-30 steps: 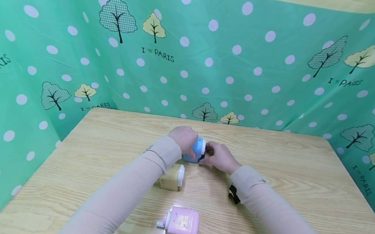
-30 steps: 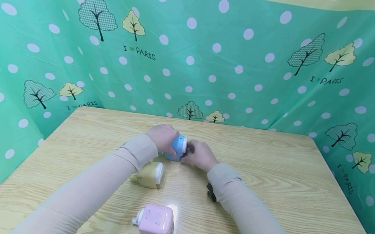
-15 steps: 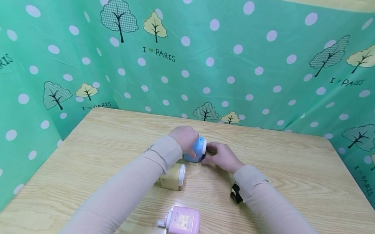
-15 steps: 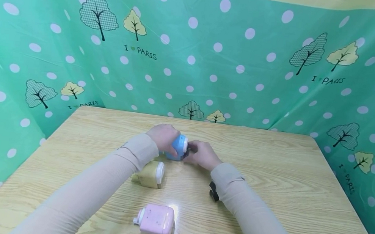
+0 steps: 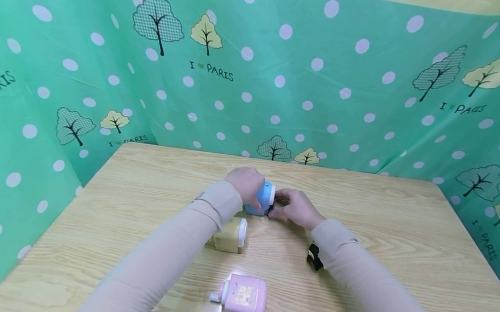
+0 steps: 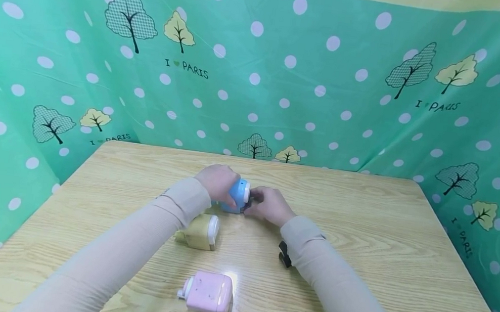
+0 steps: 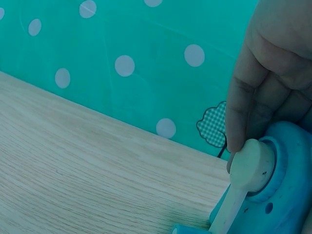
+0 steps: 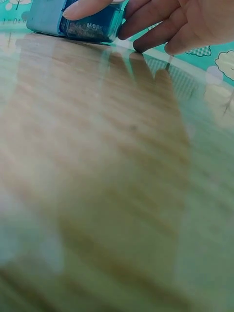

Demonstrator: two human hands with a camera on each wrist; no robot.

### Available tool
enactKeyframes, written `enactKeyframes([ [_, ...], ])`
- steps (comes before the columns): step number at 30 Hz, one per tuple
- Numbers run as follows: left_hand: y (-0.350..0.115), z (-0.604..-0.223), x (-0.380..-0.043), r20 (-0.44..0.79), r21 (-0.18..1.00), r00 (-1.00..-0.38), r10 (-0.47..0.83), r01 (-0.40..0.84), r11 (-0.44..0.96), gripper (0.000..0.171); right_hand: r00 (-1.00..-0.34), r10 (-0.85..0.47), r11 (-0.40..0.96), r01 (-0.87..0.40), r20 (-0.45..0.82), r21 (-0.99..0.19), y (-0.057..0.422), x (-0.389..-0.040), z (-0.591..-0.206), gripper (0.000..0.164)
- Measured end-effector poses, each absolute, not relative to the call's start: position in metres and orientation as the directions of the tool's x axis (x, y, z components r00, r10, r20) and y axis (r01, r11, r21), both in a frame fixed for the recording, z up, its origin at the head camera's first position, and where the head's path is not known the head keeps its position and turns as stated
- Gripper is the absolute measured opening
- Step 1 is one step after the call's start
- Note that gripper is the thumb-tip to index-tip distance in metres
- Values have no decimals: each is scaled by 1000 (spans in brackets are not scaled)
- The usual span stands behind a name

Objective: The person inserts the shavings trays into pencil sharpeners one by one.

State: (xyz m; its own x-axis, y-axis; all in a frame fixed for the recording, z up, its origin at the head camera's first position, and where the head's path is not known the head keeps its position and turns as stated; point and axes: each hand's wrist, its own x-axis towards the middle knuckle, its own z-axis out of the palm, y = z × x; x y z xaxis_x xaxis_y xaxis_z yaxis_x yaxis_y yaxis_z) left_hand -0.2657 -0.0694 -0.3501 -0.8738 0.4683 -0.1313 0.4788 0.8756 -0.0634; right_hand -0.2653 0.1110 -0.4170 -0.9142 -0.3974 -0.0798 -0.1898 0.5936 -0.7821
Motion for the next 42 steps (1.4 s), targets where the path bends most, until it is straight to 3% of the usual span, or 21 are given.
enactKeyframes([
  [42, -68, -351, -269, -140, -60, -878, 458, 469, 881, 62, -920, -387, 604, -202, -62, -771, 101, -261, -415, 55],
])
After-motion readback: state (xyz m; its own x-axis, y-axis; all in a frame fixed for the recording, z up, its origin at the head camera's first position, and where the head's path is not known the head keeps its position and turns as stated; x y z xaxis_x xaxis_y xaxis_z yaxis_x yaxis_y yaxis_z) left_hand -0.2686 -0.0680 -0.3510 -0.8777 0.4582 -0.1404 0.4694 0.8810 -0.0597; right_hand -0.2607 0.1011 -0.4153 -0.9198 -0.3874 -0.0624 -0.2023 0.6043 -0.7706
